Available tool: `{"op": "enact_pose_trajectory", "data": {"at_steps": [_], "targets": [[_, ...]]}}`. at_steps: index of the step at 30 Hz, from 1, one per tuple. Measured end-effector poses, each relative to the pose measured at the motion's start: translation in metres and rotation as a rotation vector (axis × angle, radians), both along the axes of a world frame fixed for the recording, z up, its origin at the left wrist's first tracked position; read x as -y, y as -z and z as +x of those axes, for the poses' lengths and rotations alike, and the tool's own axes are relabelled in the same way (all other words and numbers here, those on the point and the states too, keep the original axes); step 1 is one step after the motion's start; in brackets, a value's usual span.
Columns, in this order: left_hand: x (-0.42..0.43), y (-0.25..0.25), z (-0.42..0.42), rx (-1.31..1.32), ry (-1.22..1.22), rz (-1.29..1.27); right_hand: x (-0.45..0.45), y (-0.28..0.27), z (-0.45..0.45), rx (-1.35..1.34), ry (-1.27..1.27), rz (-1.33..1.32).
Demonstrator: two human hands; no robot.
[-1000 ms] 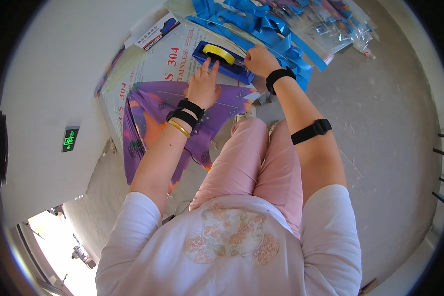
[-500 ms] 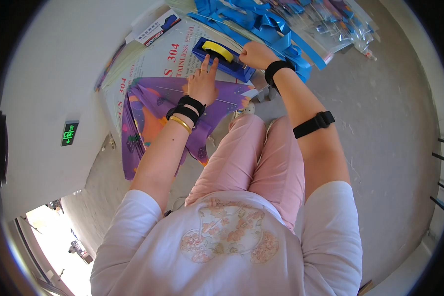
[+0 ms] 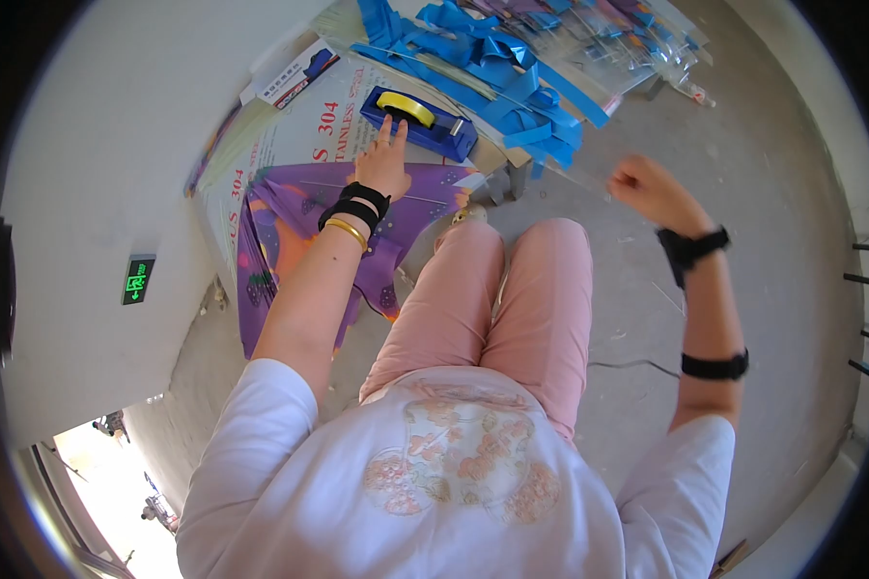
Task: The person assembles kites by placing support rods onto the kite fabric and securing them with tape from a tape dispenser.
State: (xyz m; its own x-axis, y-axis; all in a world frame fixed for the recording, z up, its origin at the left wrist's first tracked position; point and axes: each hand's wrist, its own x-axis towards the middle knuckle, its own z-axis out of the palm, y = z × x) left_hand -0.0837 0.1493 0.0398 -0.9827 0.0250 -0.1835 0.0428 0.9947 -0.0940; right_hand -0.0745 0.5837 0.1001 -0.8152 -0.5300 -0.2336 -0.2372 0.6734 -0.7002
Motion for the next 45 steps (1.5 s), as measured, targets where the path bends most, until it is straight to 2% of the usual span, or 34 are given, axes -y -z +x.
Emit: {"op": "enact_pose_trajectory", "data": {"at_steps": [3,5,17,19,21,22,24,26,29,30,31,32,34,35,38,42,45], "targets": [[0.000,0.000,-0.001,-0.003,0.000,-0.014,-0.051,-0.012,0.044,-0.014,0.161,-0.064],[0.001,0.003,-0.001,-0.009,0.009,-0.009,-0.069,-0.008,0.054,0.122,0.269,0.010],[0.001,0.006,0.000,-0.022,0.003,-0.017,-0.093,0.021,0.048,0.052,0.240,0.089],[-0.001,0.004,0.001,-0.164,0.007,0.087,-0.091,0.033,0.047,0.066,0.245,0.093],[-0.021,-0.007,0.006,-0.346,0.041,0.151,-0.090,0.047,0.046,0.078,0.254,0.096],[-0.031,-0.007,0.007,-0.448,0.164,0.217,-0.089,0.054,0.047,0.085,0.269,0.103],[-0.051,-0.002,0.008,-0.408,0.272,0.266,-0.089,0.061,0.049,0.096,0.283,0.113],[-0.063,0.004,0.010,-0.362,0.271,0.279,-0.089,0.061,0.050,0.135,0.293,0.123],[-0.081,0.006,0.017,-0.557,0.083,0.526,-0.089,0.063,0.056,0.153,0.351,0.063],[-0.084,0.035,0.014,-0.388,-0.142,0.971,-0.089,0.062,0.058,0.155,0.353,0.061],[-0.092,0.035,0.014,-0.191,-0.378,1.400,-0.089,0.061,0.059,0.121,0.339,0.047],[-0.101,0.036,0.016,0.143,-0.745,1.691,-0.090,0.059,0.059,0.086,0.322,0.034],[-0.107,0.055,0.009,0.291,-1.042,2.112,-0.090,0.054,0.061,0.118,0.331,0.036],[-0.109,0.067,0.002,0.270,-1.123,2.208,-0.089,0.050,0.062,0.150,0.345,0.039],[-0.125,0.062,-0.009,0.086,-1.265,2.336,-0.088,0.045,0.065,0.187,0.347,0.027],[-0.137,0.083,-0.021,-0.107,-1.350,2.261,-0.088,0.044,0.067,0.179,0.347,0.008],[-0.138,0.099,-0.026,-0.149,-1.281,2.282,-0.086,0.040,0.069,0.155,0.349,-0.052]]}}
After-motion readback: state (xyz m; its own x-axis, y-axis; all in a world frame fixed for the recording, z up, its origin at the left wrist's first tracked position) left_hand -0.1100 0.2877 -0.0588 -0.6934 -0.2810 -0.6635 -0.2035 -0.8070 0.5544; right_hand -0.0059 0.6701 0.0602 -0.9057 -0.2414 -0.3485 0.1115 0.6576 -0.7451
